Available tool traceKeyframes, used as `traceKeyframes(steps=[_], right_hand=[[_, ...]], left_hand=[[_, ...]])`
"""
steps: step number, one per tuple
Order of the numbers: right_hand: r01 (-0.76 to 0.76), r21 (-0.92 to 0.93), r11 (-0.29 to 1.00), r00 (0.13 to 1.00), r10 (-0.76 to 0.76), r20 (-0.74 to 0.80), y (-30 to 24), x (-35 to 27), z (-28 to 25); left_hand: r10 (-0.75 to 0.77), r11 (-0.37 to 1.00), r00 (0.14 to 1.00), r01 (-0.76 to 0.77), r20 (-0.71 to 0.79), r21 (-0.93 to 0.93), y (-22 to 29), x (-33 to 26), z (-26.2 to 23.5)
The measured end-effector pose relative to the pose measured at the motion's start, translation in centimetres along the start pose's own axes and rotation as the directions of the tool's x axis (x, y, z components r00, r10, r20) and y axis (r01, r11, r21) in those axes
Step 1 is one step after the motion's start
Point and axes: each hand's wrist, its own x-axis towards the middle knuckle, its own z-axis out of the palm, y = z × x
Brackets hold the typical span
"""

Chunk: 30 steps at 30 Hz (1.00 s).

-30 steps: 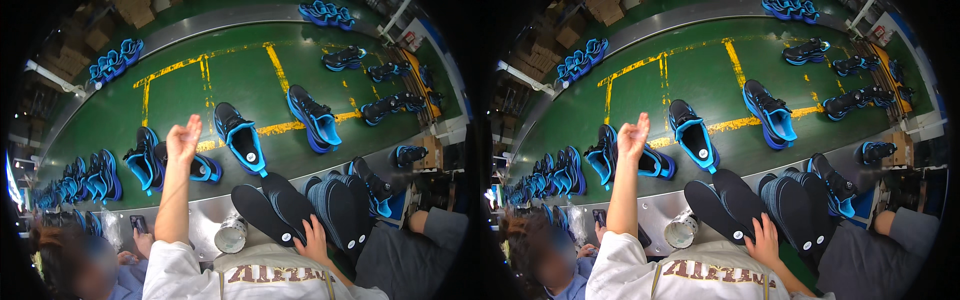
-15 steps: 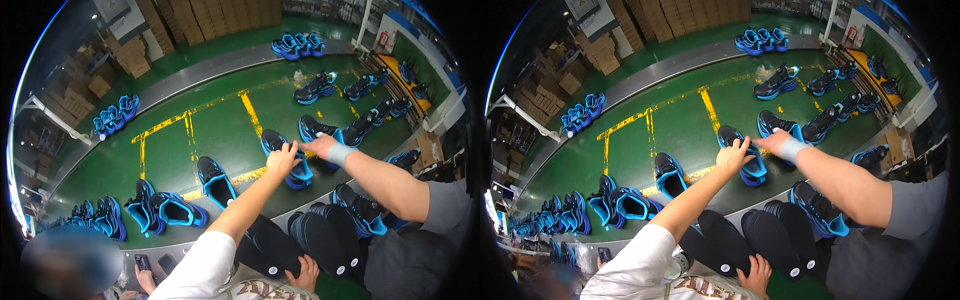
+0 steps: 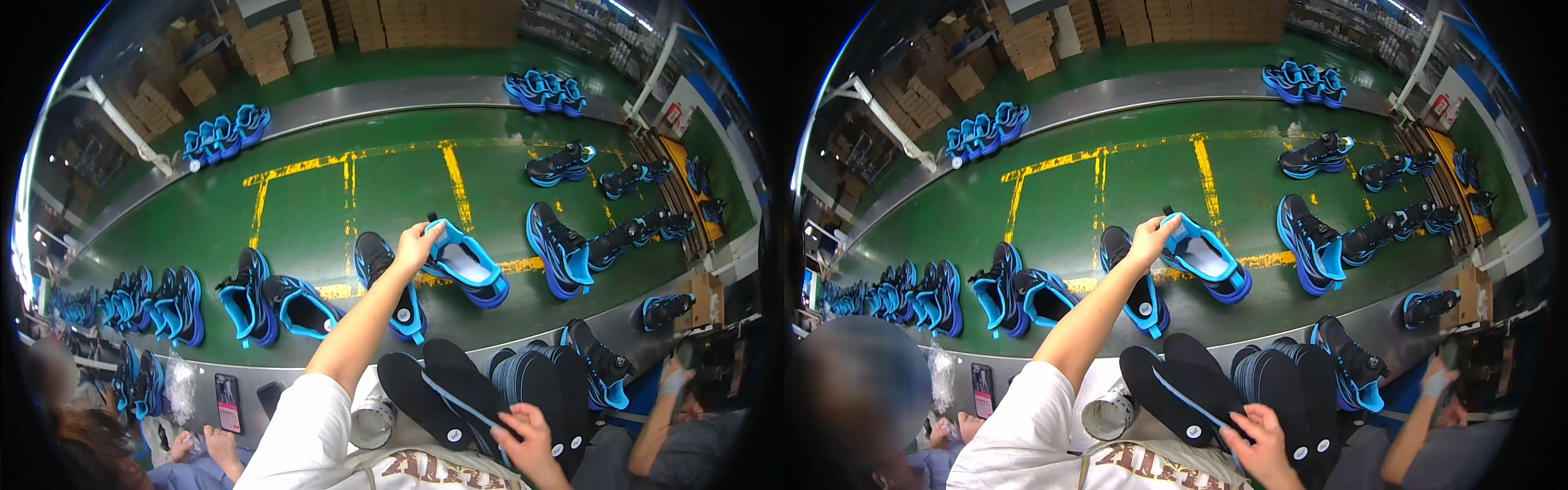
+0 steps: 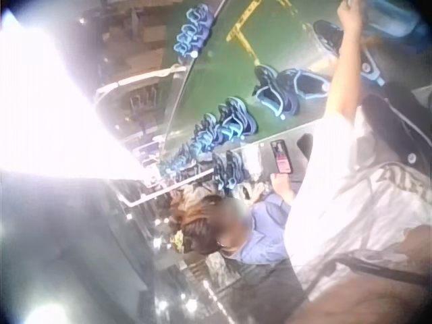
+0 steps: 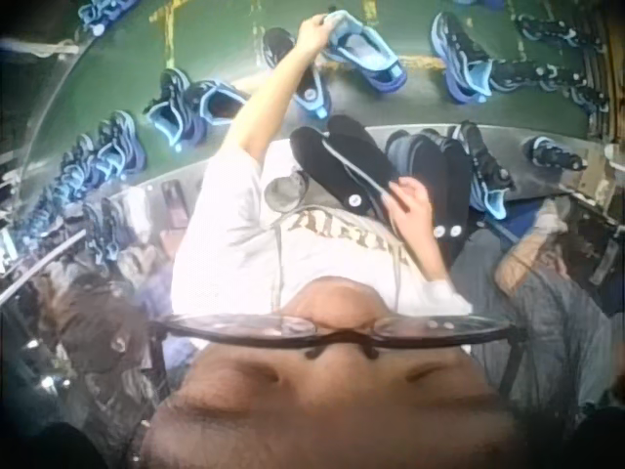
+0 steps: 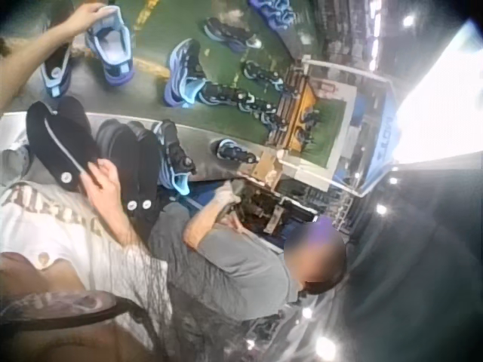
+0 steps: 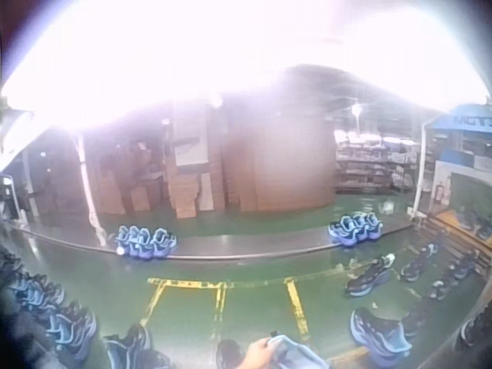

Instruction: The person inserts insoles into sneakers by hand along an assembly line, pushing each insole into the interior of a shoe.

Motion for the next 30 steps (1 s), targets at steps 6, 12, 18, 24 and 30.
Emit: traceKeyframes(steps=[6,12,18,24,30], right_hand=[[-0.021,0.103,0.994,0.990,0.006,0.141,-4.9,11.4,-4.3],[-0.286,-0.029,0.958,0.893,0.277,0.356,-2.6,19.9,-1.8],[0.338,-0.543,0.769,0.938,-0.226,0.263,3.1,23.9,6.7],[0.400,-0.688,0.606,0.916,-0.287,0.281,2.3,22.9,9.1],[0.271,-0.725,0.633,0.884,0.135,0.448,0.7,24.4,6.5]], left_hand=[[-0.085,0.996,0.992,0.085,0.088,-0.001,-3.0,-1.2,-1.4],[-0.034,0.933,0.960,-0.069,0.278,0.352,-1.1,-1.2,0.6],[0.013,0.949,0.955,-0.105,0.298,0.298,-0.9,-1.8,0.9],[0.196,0.869,0.951,-0.282,0.240,0.406,-2.8,-2.6,0.3],[-0.039,0.974,0.993,0.012,0.112,0.226,-2.3,-2.6,1.6]])
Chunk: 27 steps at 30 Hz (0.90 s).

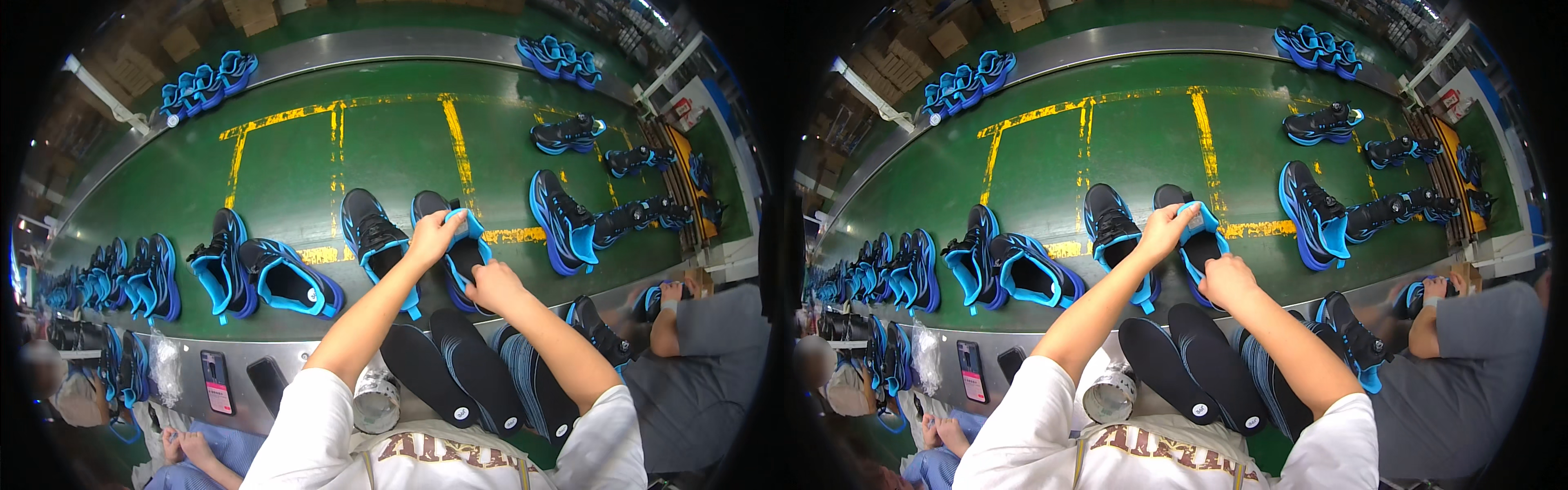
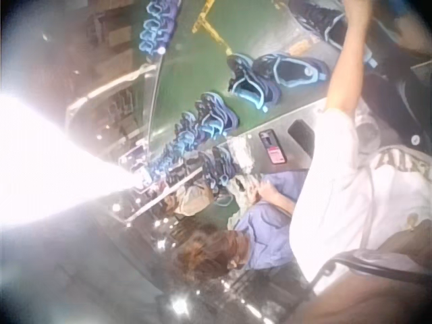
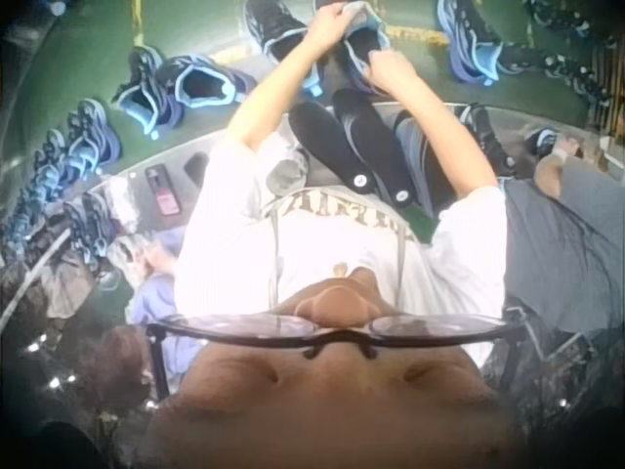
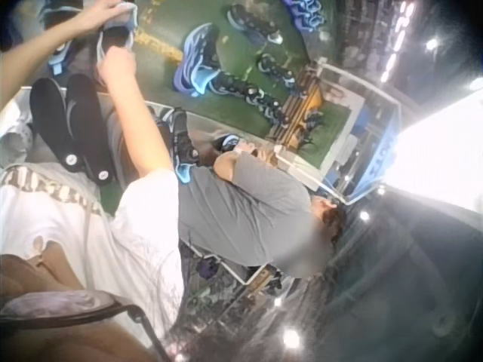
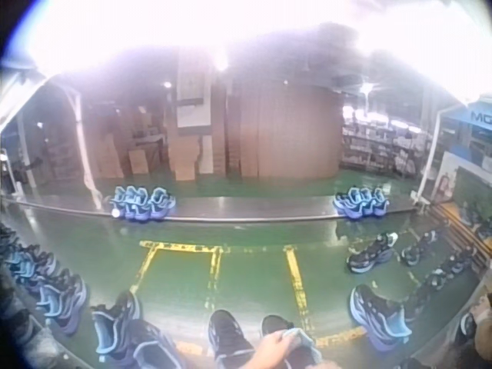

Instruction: The person inserts insoles into sneakers by hand along an assembly line, pushing each insole into the interior of a shoe.

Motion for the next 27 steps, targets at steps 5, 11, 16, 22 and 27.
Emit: traceKeyframes(steps=[5,11,16,22,27], right_hand=[[0.130,-0.148,0.980,0.983,-0.148,-0.113,0.7,1.3,2.0],[0.098,-0.207,0.973,0.944,-0.157,-0.290,1.5,5.6,3.4],[0.127,-0.288,0.949,0.985,-0.156,-0.080,0.8,6.3,2.5],[0.141,-0.086,0.986,0.989,-0.144,-0.030,1.9,5.7,0.6],[0.148,-0.104,0.984,0.989,-0.146,0.021,3.0,5.8,1.6]], left_hand=[[0.048,0.984,0.997,-0.059,-0.066,-0.168,-0.6,0.5,-0.1],[-0.017,0.994,0.999,0.021,0.047,-0.105,0.3,1.1,-0.1],[0.096,0.983,0.993,-0.104,-0.064,-0.148,-0.7,0.8,0.1],[0.156,0.987,0.988,-0.155,-0.010,0.044,-1.1,1.1,0.8],[0.136,0.985,0.988,-0.144,0.079,0.096,-1.5,0.8,1.9]])
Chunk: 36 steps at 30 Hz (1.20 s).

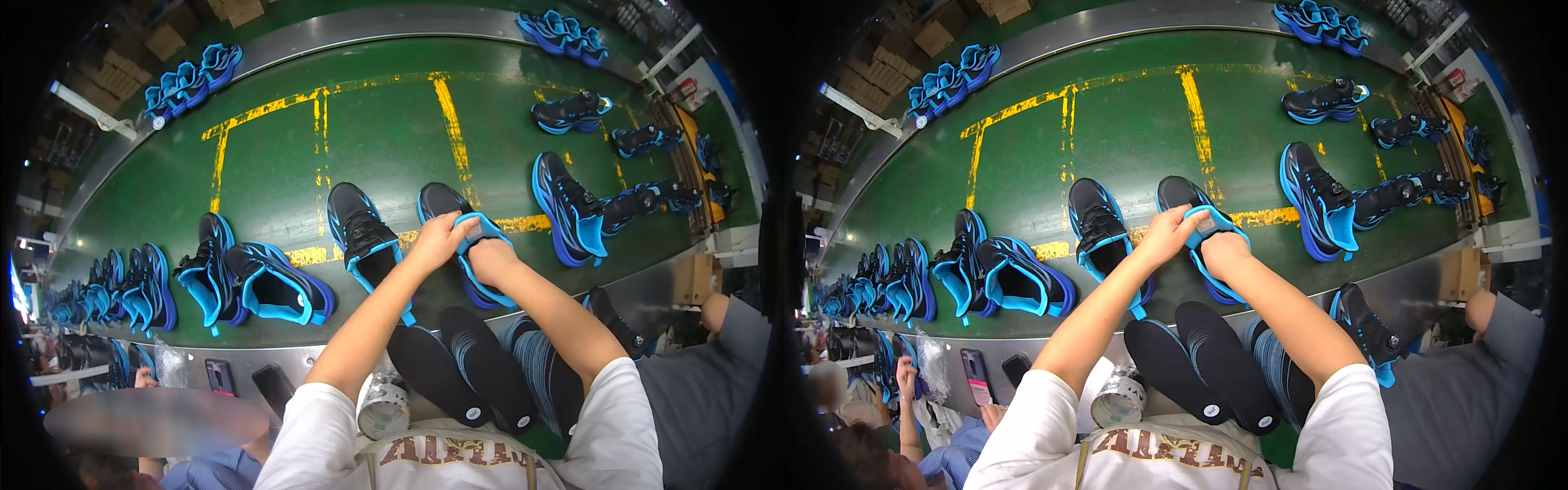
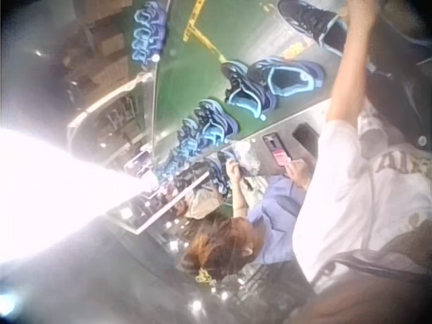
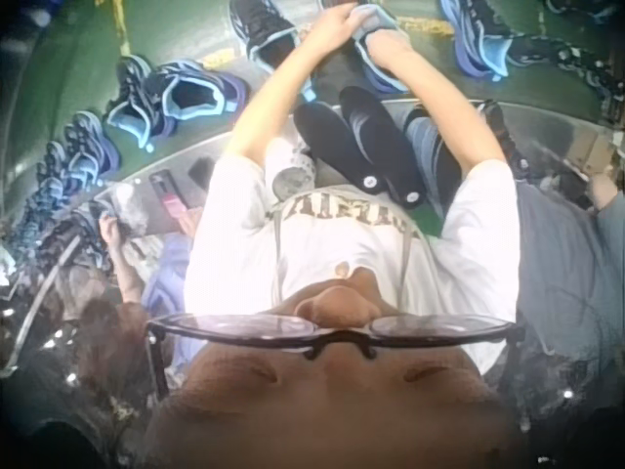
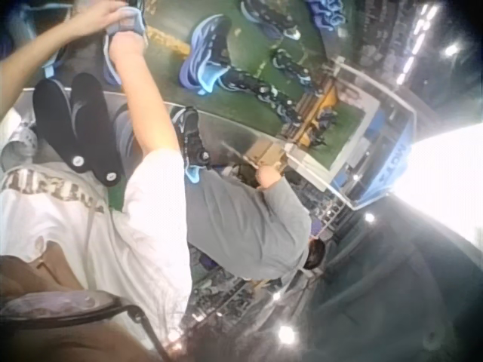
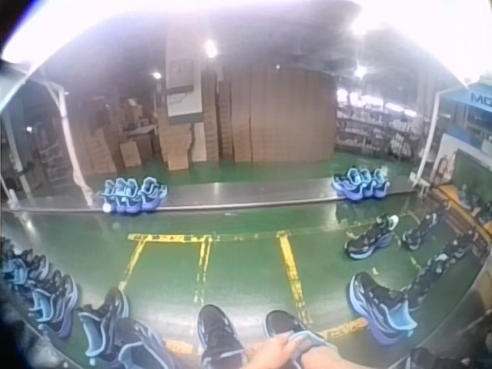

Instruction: The person inserts insoles into sneakers by hand along an assembly line, pushing each insole into the interior of a shoe.

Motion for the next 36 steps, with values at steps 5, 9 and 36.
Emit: traceKeyframes(steps=[5,9,36], right_hand=[[0.110,-0.105,0.988,0.966,-0.132,-0.223,1.9,-1.4,3.0],[0.068,-0.148,0.987,0.966,-0.103,-0.237,1.6,-1.6,3.7],[0.348,-0.251,0.903,0.908,-0.258,0.329,4.2,3.5,-1.2]], left_hand=[[-0.114,0.964,0.993,0.111,0.001,-0.241,0.6,-0.4,0.4],[-0.031,0.986,0.997,0.019,-0.069,-0.166,0.4,-0.5,1.0],[0.118,0.993,0.910,-0.100,-0.397,0.064,4.1,1.7,5.2]])
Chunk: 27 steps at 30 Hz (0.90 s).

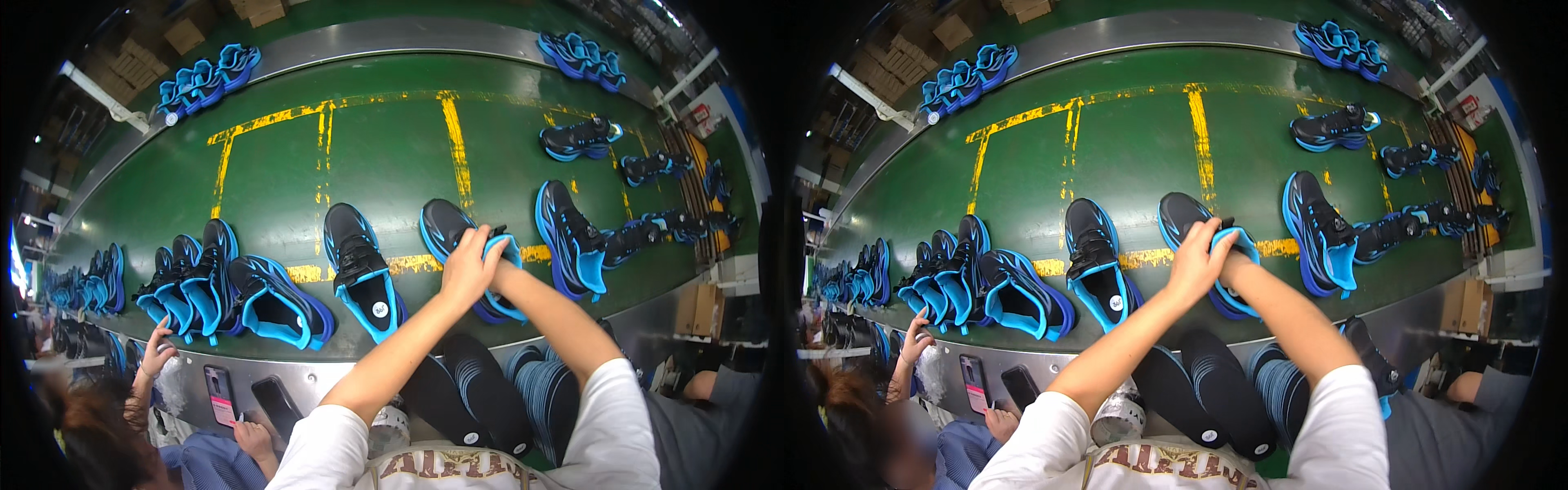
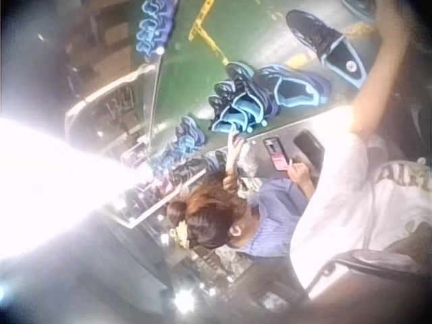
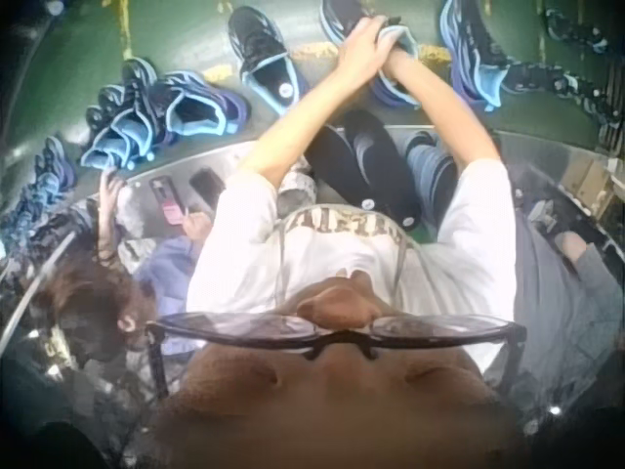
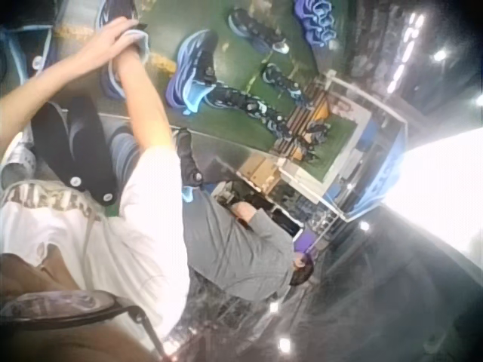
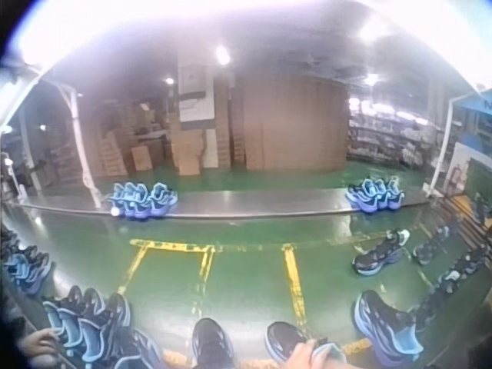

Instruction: The person inserts insoles into sneakers by hand along an assembly line, pushing each insole into the interior of a shoe.

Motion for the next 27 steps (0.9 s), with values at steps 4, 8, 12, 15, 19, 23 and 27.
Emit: traceKeyframes(steps=[4,8,12,15,19,23,27], right_hand=[[-0.141,-0.006,0.990,0.990,0.141,-0.015,-0.6,3.1,1.6],[-0.223,-0.044,0.974,0.973,0.225,0.050,-0.7,4.8,1.0],[-0.142,-0.156,0.977,0.973,0.166,0.158,-0.4,4.0,-0.3],[0.015,-0.281,0.960,0.993,0.019,0.116,-1.0,1.2,-0.1],[-0.014,-0.581,0.813,0.969,-0.132,-0.208,-0.2,-2.7,3.2],[0.015,-0.564,0.826,0.934,-0.212,-0.286,0.2,-2.2,2.8],[0.106,-0.238,0.966,0.988,-0.129,-0.083,-0.1,-4.9,0.7]], left_hand=[[0.104,0.977,0.994,-0.107,0.024,0.186,-0.6,-1.0,0.3],[0.318,0.903,0.948,-0.303,0.000,0.304,-1.6,-0.8,0.4],[0.286,0.894,0.958,-0.260,-0.017,0.366,-2.0,-0.1,0.3],[-0.027,0.957,0.992,0.060,-0.120,0.283,-3.7,-0.1,-0.2],[-0.389,0.911,0.915,0.400,0.110,-0.101,-4.1,2.5,-1.9],[0.173,0.910,0.972,-0.096,-0.159,0.403,-3.1,2.4,-1.6],[0.517,0.598,0.827,-0.534,0.221,0.597,-3.8,2.5,-2.3]])
